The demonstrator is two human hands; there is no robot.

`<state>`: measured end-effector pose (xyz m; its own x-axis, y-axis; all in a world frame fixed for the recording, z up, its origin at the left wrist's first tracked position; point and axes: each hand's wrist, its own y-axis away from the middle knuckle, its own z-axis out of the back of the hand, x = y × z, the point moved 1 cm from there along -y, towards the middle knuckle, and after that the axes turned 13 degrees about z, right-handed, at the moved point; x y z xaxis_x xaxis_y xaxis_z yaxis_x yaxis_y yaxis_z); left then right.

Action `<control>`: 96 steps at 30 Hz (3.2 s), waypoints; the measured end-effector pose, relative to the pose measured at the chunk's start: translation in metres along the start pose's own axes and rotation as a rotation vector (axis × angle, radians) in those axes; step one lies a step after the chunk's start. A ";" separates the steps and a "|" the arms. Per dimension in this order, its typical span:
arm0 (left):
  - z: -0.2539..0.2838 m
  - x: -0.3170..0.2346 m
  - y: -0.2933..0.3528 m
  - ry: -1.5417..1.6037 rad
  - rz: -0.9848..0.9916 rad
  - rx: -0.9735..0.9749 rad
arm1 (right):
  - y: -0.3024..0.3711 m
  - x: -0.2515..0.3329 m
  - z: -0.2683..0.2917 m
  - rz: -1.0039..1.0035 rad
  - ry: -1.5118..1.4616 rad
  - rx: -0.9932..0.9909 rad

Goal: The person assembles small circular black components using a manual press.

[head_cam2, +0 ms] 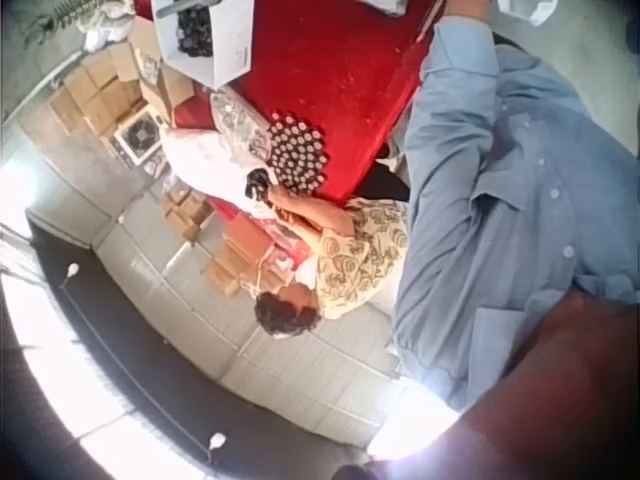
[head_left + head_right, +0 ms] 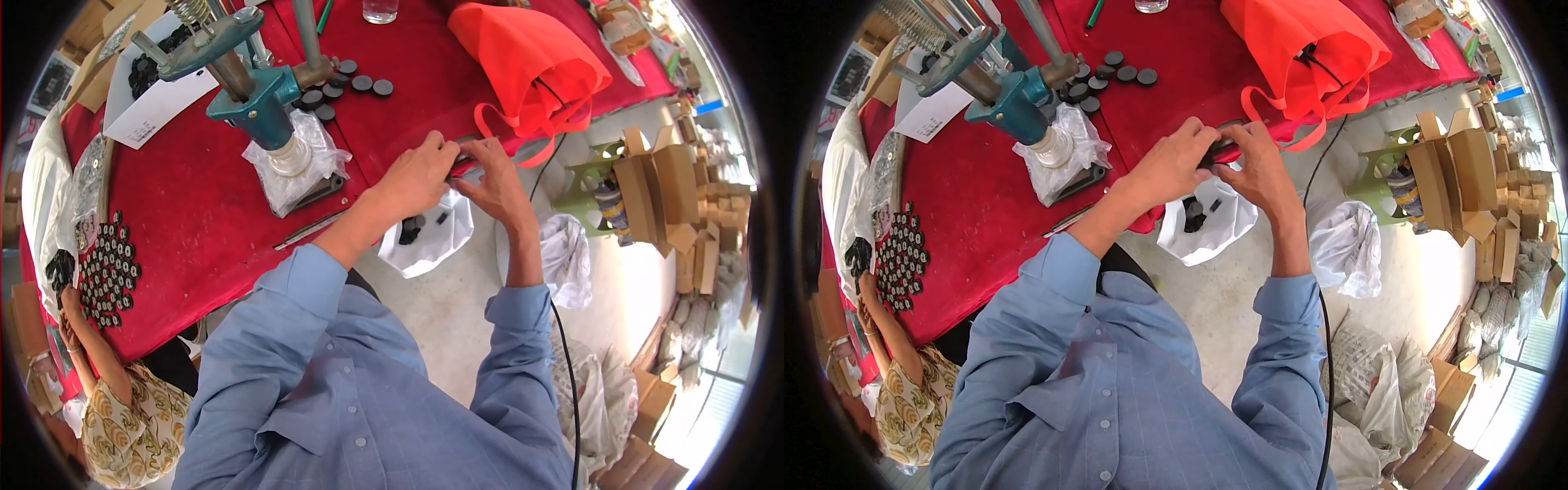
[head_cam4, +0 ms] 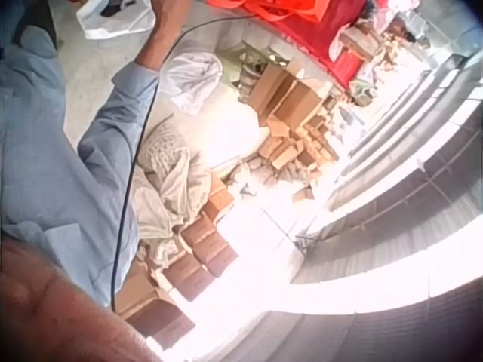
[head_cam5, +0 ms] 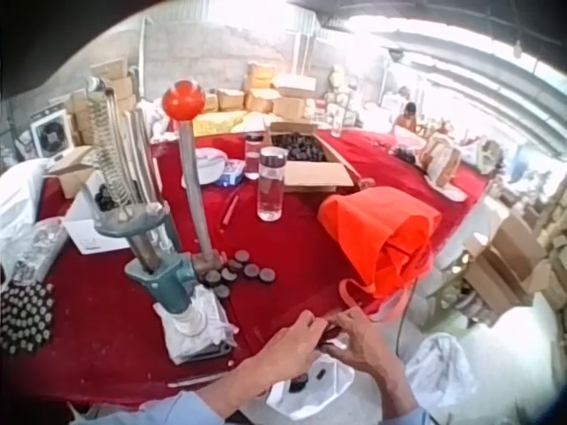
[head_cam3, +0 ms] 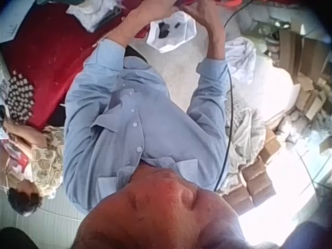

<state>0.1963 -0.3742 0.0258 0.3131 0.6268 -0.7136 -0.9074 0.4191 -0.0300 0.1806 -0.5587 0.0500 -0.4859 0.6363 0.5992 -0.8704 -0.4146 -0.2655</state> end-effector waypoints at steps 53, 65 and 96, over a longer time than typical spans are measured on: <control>0.148 0.166 0.149 0.419 0.453 -0.601 | -0.232 0.058 -0.161 0.341 0.042 0.343; 0.114 0.084 0.181 1.433 0.544 -0.317 | -0.217 0.049 -0.156 0.582 0.256 -0.014; 0.026 0.037 0.093 0.388 0.154 -0.568 | -0.125 0.004 -0.049 0.377 -0.079 -0.222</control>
<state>0.1306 -0.2947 0.0147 0.1424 0.3280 -0.9339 -0.9725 -0.1294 -0.1937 0.2833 -0.4726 0.0480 -0.7726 0.4119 0.4831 -0.6336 -0.4532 -0.6270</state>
